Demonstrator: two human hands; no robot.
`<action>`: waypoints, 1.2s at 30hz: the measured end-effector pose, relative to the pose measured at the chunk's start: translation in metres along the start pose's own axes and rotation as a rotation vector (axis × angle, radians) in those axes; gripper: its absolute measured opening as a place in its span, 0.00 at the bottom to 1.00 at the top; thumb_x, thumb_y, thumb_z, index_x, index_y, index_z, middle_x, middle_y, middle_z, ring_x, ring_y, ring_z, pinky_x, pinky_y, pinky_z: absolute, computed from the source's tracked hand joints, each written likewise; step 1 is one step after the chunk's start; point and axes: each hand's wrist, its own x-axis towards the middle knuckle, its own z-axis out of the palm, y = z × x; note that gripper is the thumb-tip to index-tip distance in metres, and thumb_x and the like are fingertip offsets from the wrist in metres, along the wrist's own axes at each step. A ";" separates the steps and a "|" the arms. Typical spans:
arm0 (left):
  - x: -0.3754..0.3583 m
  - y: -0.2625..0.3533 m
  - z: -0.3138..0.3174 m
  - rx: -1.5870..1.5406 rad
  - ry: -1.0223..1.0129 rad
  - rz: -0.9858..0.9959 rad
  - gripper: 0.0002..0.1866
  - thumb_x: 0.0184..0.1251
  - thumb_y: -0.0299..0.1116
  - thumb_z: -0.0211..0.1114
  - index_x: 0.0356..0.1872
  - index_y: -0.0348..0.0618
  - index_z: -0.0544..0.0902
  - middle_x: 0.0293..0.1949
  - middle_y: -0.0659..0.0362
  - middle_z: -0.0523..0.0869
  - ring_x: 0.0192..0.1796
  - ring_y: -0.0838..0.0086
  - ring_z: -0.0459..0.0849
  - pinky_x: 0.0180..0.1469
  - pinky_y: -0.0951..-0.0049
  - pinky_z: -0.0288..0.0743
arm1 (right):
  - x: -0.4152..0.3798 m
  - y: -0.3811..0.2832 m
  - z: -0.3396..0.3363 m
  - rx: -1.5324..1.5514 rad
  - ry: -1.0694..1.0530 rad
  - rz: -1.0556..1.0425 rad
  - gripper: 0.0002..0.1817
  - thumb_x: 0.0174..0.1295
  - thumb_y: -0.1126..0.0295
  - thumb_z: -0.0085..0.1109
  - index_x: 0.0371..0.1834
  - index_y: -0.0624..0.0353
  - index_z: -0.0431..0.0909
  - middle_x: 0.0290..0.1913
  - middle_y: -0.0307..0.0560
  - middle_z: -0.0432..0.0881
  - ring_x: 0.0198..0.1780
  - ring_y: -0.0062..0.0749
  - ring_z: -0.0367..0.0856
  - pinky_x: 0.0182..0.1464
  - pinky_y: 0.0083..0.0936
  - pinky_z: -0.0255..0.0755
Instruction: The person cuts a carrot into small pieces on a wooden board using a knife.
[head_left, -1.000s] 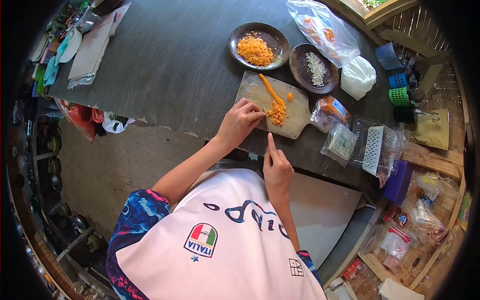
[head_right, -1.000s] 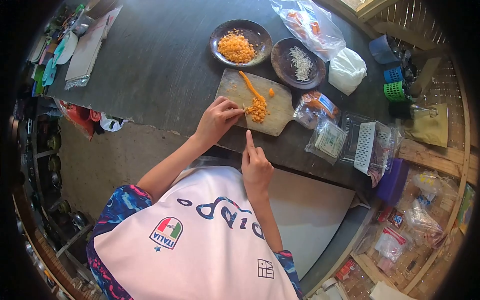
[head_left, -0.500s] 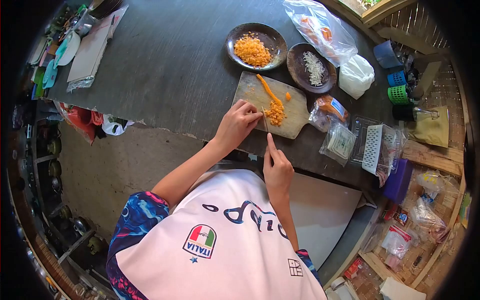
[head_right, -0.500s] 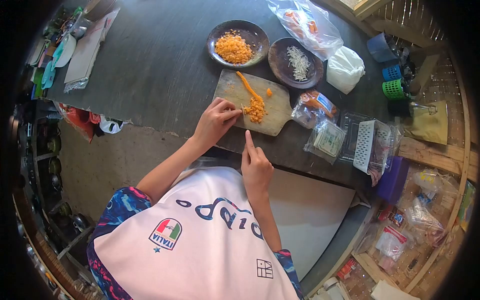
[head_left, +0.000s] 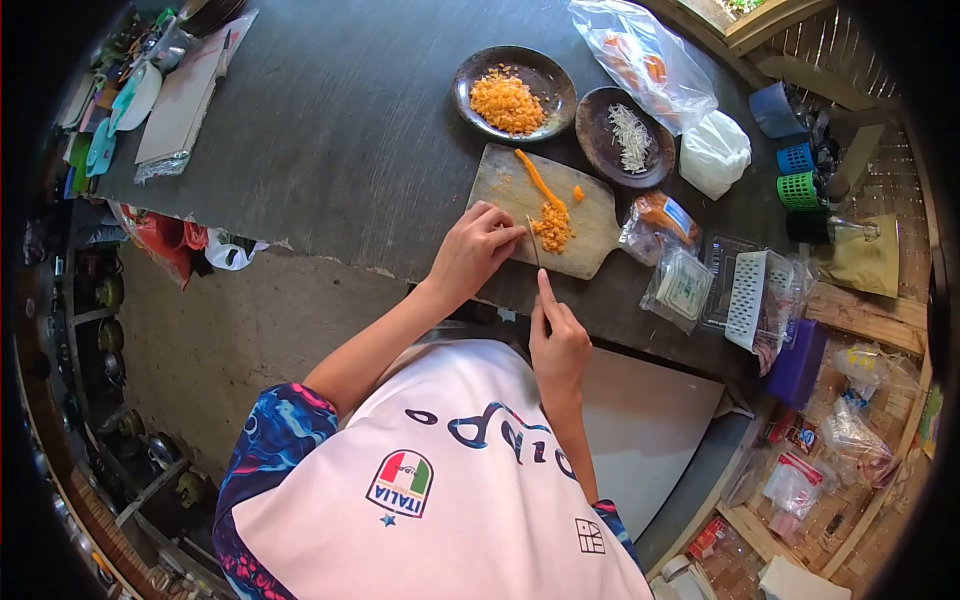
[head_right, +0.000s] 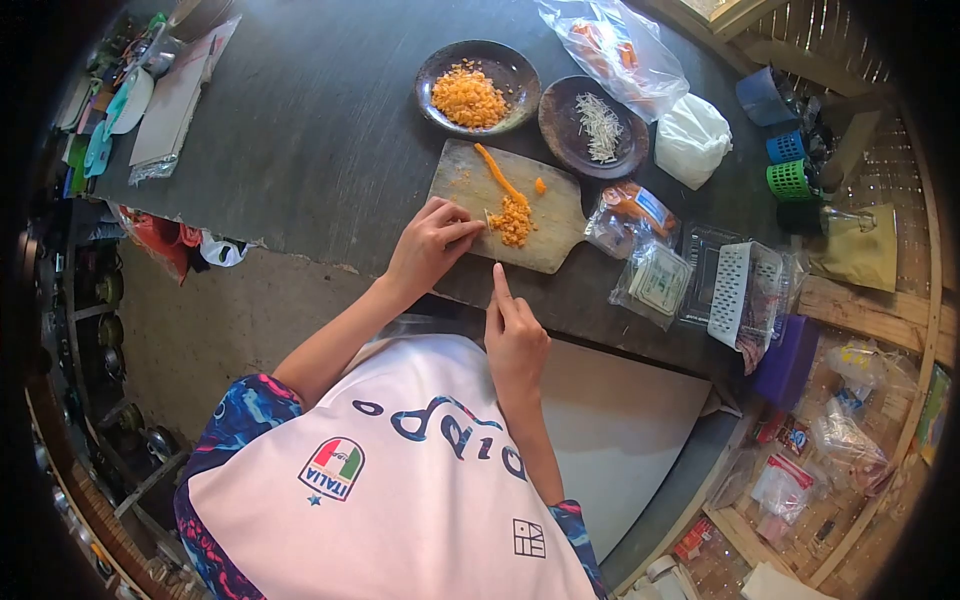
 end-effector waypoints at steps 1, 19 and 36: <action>0.000 -0.001 -0.001 0.001 -0.001 0.000 0.11 0.64 0.26 0.79 0.47 0.44 0.96 0.44 0.60 0.90 0.52 0.64 0.87 0.55 0.63 0.87 | -0.001 -0.002 -0.002 -0.004 -0.004 0.000 0.31 0.73 0.71 0.68 0.79 0.36 0.81 0.28 0.45 0.80 0.26 0.42 0.84 0.32 0.42 0.82; 0.000 0.001 -0.001 0.002 0.022 -0.031 0.10 0.63 0.26 0.80 0.46 0.44 0.96 0.44 0.61 0.91 0.52 0.64 0.88 0.55 0.63 0.87 | -0.006 0.006 0.007 -0.058 -0.016 0.002 0.30 0.73 0.70 0.68 0.78 0.34 0.82 0.26 0.45 0.78 0.24 0.43 0.82 0.30 0.43 0.80; 0.000 0.004 0.001 -0.005 0.066 -0.050 0.08 0.63 0.26 0.80 0.43 0.45 0.96 0.42 0.61 0.91 0.51 0.64 0.88 0.53 0.63 0.87 | -0.003 0.010 0.005 -0.044 -0.005 -0.001 0.30 0.73 0.69 0.68 0.78 0.33 0.82 0.25 0.43 0.78 0.23 0.42 0.82 0.30 0.43 0.80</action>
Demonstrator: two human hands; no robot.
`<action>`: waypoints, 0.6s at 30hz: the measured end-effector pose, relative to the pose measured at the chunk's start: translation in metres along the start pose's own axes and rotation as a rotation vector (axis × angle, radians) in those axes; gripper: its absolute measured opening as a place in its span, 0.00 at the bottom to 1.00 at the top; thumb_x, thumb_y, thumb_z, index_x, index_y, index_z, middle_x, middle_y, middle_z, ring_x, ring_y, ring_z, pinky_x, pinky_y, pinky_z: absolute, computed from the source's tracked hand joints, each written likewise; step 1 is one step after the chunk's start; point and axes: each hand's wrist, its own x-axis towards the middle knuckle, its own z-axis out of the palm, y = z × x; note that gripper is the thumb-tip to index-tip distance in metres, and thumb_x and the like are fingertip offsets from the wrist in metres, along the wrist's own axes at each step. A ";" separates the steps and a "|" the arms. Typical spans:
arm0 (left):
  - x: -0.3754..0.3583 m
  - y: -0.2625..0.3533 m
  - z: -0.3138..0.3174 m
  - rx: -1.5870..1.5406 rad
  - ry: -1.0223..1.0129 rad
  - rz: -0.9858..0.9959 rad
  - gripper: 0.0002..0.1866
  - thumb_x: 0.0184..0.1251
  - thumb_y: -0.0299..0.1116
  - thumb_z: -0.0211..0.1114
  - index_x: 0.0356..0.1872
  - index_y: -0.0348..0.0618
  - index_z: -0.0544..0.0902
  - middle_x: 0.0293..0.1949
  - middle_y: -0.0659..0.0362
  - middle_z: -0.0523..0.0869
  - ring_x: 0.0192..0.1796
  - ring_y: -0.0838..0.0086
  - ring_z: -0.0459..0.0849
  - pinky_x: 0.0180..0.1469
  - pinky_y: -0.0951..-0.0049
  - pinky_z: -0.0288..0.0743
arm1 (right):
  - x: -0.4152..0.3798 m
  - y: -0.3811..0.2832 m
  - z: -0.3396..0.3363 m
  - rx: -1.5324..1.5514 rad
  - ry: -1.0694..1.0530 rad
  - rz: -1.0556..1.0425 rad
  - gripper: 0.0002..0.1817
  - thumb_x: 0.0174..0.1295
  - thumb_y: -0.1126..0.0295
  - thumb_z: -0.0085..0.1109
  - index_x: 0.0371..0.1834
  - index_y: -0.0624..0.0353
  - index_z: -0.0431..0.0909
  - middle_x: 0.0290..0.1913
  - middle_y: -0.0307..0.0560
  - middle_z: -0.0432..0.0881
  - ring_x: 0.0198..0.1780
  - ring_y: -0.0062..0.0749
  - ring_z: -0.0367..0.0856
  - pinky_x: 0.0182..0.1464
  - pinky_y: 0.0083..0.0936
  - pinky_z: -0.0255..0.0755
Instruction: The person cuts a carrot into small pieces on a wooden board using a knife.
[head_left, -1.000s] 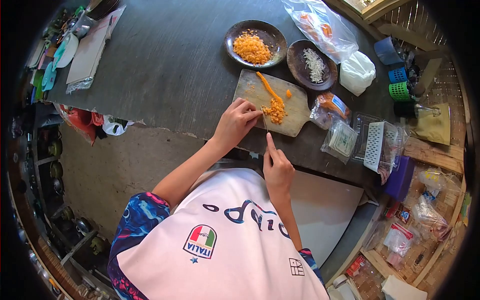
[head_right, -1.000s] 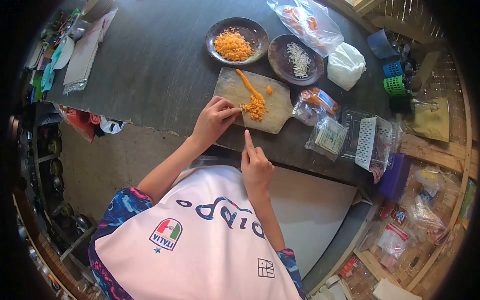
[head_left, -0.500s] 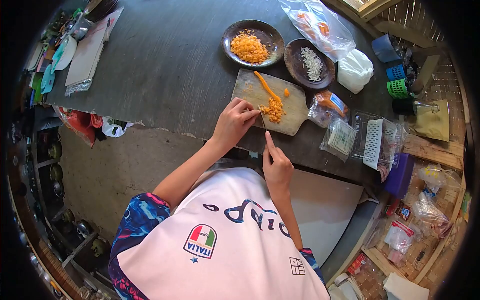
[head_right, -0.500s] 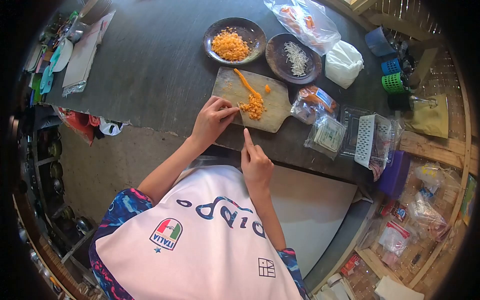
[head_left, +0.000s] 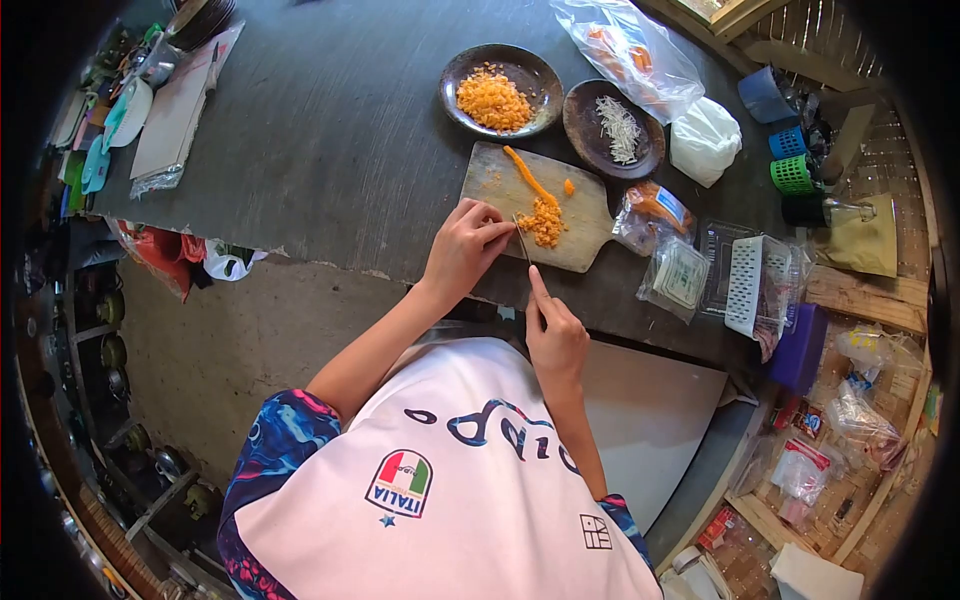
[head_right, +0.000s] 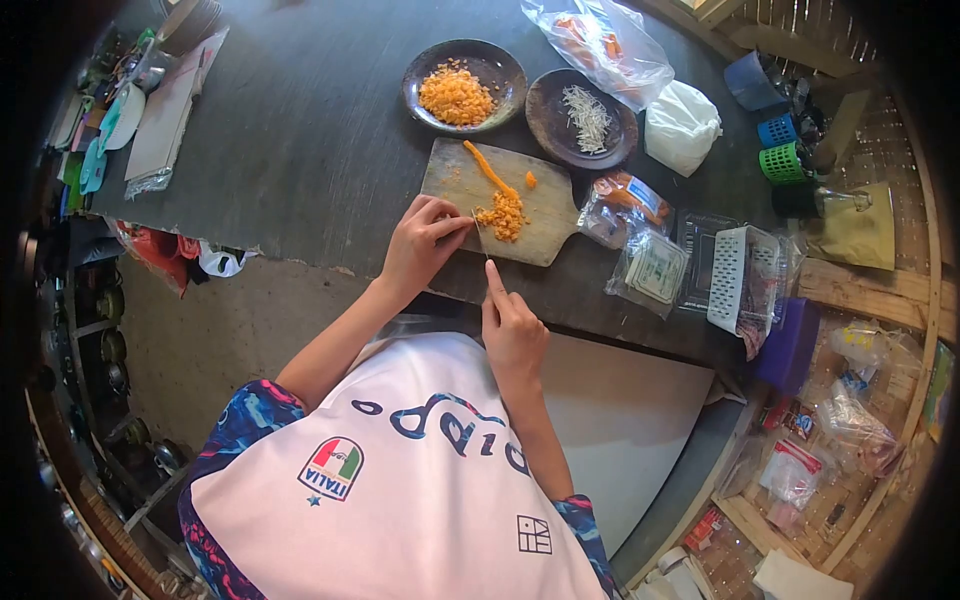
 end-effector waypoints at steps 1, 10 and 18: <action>0.000 0.000 0.000 -0.008 0.001 0.001 0.08 0.63 0.26 0.80 0.43 0.45 0.96 0.42 0.61 0.91 0.51 0.65 0.88 0.53 0.63 0.87 | 0.001 -0.001 -0.001 0.021 0.003 -0.004 0.31 0.73 0.69 0.68 0.79 0.33 0.82 0.25 0.43 0.78 0.23 0.42 0.82 0.30 0.43 0.81; -0.001 -0.001 -0.001 0.010 -0.015 0.005 0.10 0.62 0.25 0.80 0.44 0.46 0.96 0.43 0.61 0.91 0.50 0.65 0.87 0.54 0.63 0.87 | -0.002 -0.004 0.001 -0.080 -0.036 0.005 0.30 0.73 0.69 0.68 0.78 0.33 0.82 0.26 0.44 0.79 0.24 0.43 0.83 0.30 0.43 0.81; -0.003 -0.004 -0.003 0.025 -0.010 0.040 0.12 0.62 0.25 0.79 0.46 0.47 0.96 0.44 0.61 0.90 0.51 0.64 0.87 0.56 0.62 0.86 | -0.002 -0.007 -0.004 -0.023 -0.004 -0.011 0.30 0.73 0.68 0.68 0.78 0.31 0.82 0.25 0.43 0.79 0.23 0.43 0.83 0.29 0.44 0.81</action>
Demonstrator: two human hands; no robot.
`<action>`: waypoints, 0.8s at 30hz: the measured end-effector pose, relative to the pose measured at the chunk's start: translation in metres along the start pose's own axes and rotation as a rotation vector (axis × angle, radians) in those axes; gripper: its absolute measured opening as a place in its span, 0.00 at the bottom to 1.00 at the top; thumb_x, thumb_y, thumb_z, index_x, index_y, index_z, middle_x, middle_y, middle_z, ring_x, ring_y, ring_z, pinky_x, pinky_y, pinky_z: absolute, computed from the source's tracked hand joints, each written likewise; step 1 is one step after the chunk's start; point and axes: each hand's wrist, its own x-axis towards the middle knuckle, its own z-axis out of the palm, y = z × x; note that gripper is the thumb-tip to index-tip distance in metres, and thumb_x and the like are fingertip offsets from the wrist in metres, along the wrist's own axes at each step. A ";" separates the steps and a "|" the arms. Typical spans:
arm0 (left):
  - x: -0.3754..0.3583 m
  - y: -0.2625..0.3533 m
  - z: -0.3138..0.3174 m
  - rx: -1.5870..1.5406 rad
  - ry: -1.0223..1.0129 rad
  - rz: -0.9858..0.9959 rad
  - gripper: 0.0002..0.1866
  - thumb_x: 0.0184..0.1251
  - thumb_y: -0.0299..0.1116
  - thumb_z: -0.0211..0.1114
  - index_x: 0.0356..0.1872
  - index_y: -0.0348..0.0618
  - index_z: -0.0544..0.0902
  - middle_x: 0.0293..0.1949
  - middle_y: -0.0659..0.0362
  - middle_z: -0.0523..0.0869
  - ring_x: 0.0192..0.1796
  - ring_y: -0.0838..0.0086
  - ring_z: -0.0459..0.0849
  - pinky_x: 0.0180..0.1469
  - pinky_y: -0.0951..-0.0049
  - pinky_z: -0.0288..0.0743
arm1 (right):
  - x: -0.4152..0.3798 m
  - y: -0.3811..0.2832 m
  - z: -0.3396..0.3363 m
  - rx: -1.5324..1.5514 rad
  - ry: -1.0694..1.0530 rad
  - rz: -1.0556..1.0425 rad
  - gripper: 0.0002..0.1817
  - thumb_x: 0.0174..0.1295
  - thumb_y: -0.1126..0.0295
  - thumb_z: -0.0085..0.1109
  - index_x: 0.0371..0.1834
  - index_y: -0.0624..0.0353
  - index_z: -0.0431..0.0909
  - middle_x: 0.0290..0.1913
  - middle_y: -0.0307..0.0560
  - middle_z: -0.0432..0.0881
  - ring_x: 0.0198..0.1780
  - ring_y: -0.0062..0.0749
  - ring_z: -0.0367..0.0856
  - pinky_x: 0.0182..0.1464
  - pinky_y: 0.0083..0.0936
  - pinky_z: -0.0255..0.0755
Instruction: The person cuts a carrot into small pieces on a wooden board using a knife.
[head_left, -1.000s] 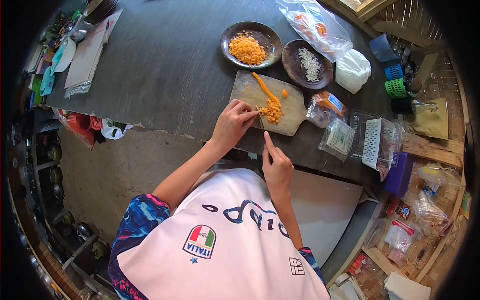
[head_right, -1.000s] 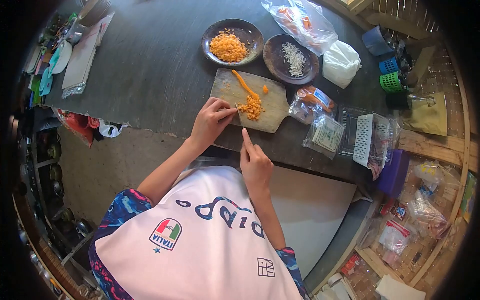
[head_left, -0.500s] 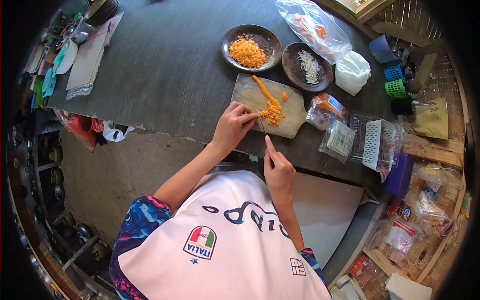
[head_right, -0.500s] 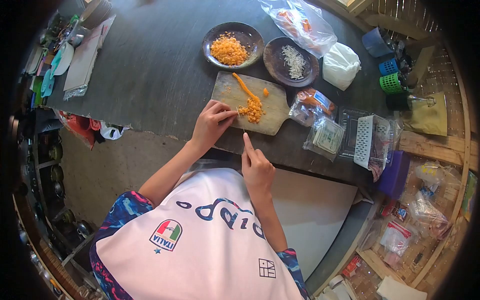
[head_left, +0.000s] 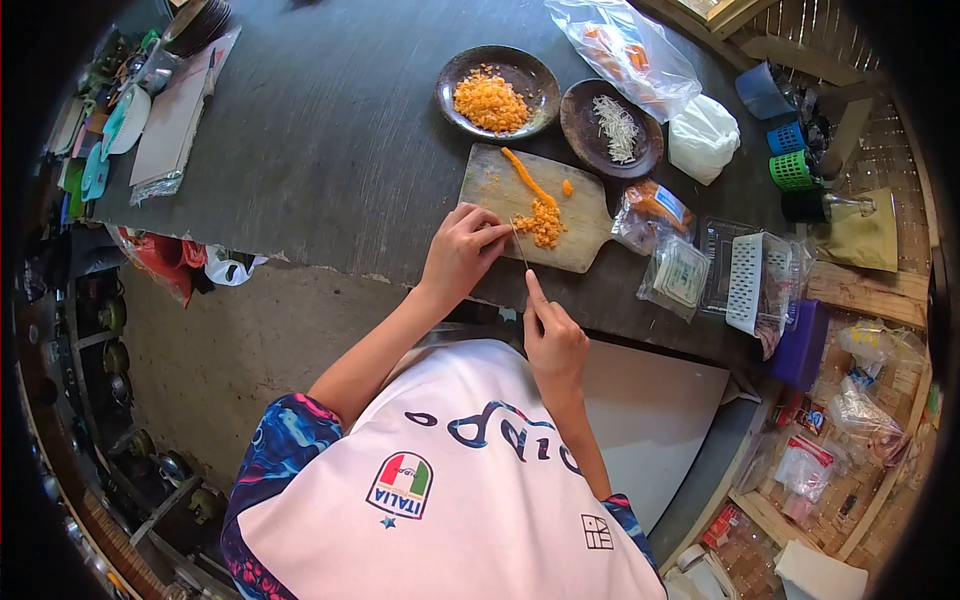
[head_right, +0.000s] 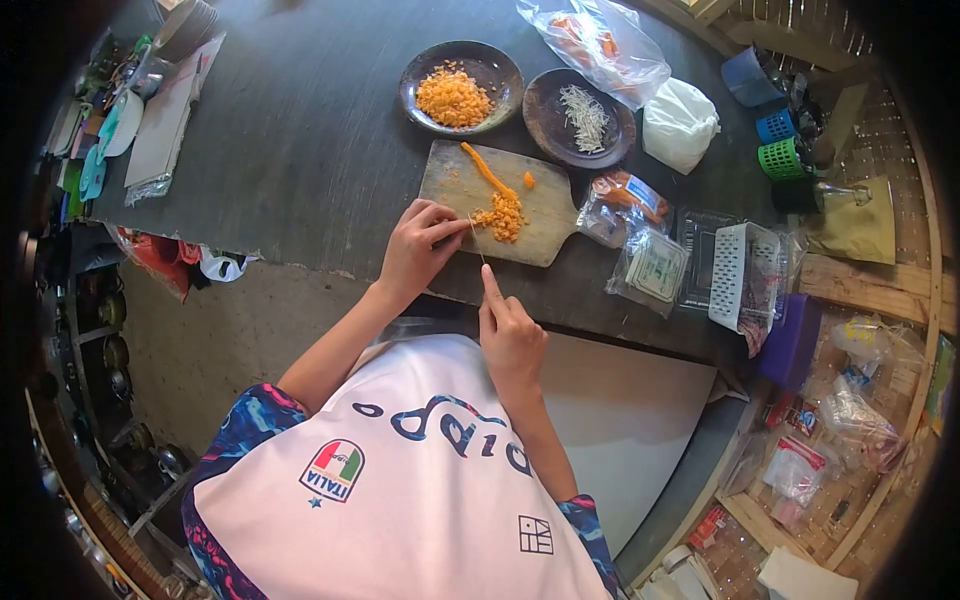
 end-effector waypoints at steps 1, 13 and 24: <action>0.000 0.001 0.000 -0.004 -0.009 -0.009 0.12 0.62 0.25 0.79 0.46 0.47 0.96 0.44 0.61 0.90 0.51 0.64 0.87 0.56 0.62 0.86 | -0.001 0.000 0.001 -0.016 -0.009 0.002 0.30 0.73 0.68 0.68 0.78 0.31 0.82 0.25 0.43 0.79 0.23 0.43 0.83 0.30 0.44 0.81; -0.001 0.001 0.000 -0.029 -0.001 -0.025 0.10 0.62 0.25 0.79 0.45 0.46 0.96 0.43 0.61 0.90 0.51 0.64 0.87 0.54 0.62 0.86 | -0.001 -0.003 -0.001 -0.010 -0.012 0.008 0.30 0.73 0.69 0.68 0.77 0.31 0.83 0.24 0.43 0.78 0.22 0.42 0.82 0.29 0.43 0.80; 0.000 0.001 0.000 -0.014 0.012 -0.024 0.10 0.62 0.25 0.80 0.44 0.46 0.96 0.42 0.61 0.90 0.51 0.64 0.87 0.55 0.61 0.86 | 0.000 -0.004 0.001 0.054 0.014 0.006 0.30 0.73 0.69 0.68 0.78 0.32 0.82 0.25 0.43 0.78 0.23 0.42 0.82 0.30 0.43 0.80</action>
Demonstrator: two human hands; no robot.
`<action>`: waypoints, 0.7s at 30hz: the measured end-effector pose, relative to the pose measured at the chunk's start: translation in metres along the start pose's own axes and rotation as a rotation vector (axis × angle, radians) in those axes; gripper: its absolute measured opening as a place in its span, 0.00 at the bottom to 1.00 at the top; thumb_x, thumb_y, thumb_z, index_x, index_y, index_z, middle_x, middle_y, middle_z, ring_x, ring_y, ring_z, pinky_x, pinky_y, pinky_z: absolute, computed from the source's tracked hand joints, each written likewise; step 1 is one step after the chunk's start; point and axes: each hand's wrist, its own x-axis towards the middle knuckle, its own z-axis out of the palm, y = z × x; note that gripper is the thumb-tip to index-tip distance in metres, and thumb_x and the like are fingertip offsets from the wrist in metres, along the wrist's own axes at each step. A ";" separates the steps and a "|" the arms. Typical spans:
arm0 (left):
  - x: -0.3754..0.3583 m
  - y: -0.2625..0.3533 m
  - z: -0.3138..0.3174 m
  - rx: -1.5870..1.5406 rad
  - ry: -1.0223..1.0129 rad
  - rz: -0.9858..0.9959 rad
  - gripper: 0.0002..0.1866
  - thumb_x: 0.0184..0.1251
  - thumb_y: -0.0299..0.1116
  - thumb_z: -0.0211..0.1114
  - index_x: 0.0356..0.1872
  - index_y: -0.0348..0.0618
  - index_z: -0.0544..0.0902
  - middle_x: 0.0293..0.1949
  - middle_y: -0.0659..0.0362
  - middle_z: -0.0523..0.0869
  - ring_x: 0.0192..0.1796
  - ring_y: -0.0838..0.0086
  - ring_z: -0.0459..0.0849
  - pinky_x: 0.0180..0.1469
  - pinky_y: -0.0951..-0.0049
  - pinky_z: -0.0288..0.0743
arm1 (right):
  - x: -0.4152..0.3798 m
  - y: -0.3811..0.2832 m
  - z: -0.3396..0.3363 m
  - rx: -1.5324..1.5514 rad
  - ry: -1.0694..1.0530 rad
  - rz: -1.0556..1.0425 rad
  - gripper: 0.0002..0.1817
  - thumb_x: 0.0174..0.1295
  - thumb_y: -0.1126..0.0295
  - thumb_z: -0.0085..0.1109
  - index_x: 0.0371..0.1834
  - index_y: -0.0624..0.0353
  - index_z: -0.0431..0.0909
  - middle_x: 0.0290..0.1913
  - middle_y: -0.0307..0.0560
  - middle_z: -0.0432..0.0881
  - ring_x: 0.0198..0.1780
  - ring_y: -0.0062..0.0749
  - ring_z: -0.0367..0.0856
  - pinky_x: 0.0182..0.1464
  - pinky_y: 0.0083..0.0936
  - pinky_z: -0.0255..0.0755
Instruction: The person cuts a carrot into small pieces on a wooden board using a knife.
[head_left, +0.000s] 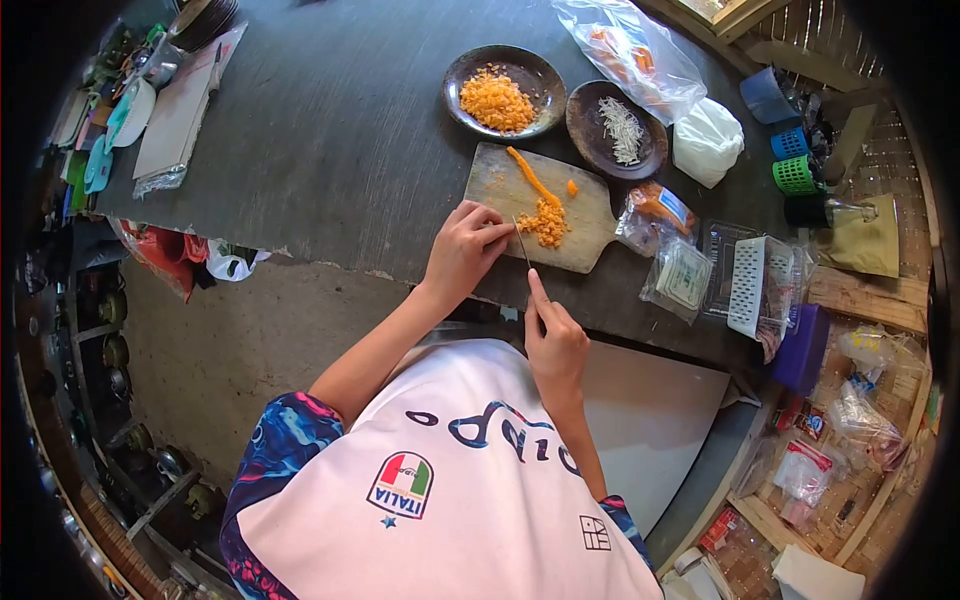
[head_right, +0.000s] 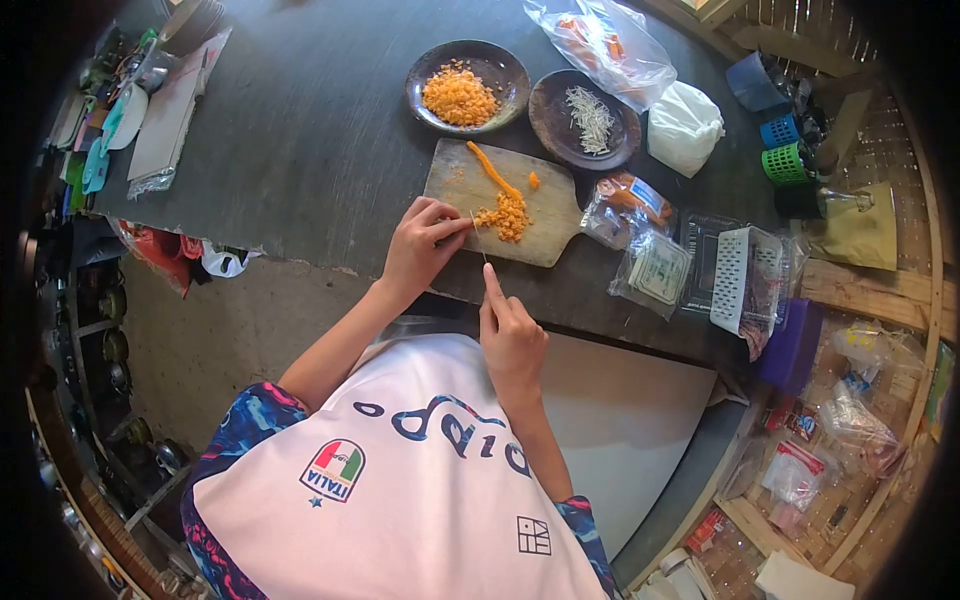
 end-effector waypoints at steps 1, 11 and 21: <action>-0.001 0.000 -0.001 0.005 0.004 0.002 0.10 0.62 0.25 0.80 0.44 0.46 0.96 0.42 0.61 0.90 0.51 0.64 0.87 0.55 0.61 0.85 | -0.002 -0.001 -0.002 -0.001 -0.007 0.007 0.30 0.73 0.69 0.68 0.78 0.32 0.82 0.25 0.43 0.78 0.23 0.42 0.83 0.30 0.43 0.80; -0.003 0.002 -0.002 0.023 -0.008 -0.008 0.11 0.62 0.26 0.80 0.45 0.47 0.96 0.42 0.63 0.91 0.51 0.65 0.87 0.56 0.61 0.85 | -0.003 0.005 0.009 -0.038 -0.009 0.004 0.30 0.73 0.69 0.68 0.78 0.33 0.83 0.25 0.43 0.78 0.22 0.42 0.82 0.28 0.42 0.79; -0.003 -0.001 -0.001 0.027 -0.004 -0.003 0.10 0.62 0.26 0.80 0.45 0.48 0.96 0.43 0.63 0.91 0.52 0.64 0.87 0.58 0.60 0.83 | -0.006 0.002 0.006 -0.064 -0.025 0.003 0.30 0.73 0.69 0.68 0.78 0.33 0.83 0.25 0.43 0.79 0.22 0.43 0.83 0.28 0.42 0.80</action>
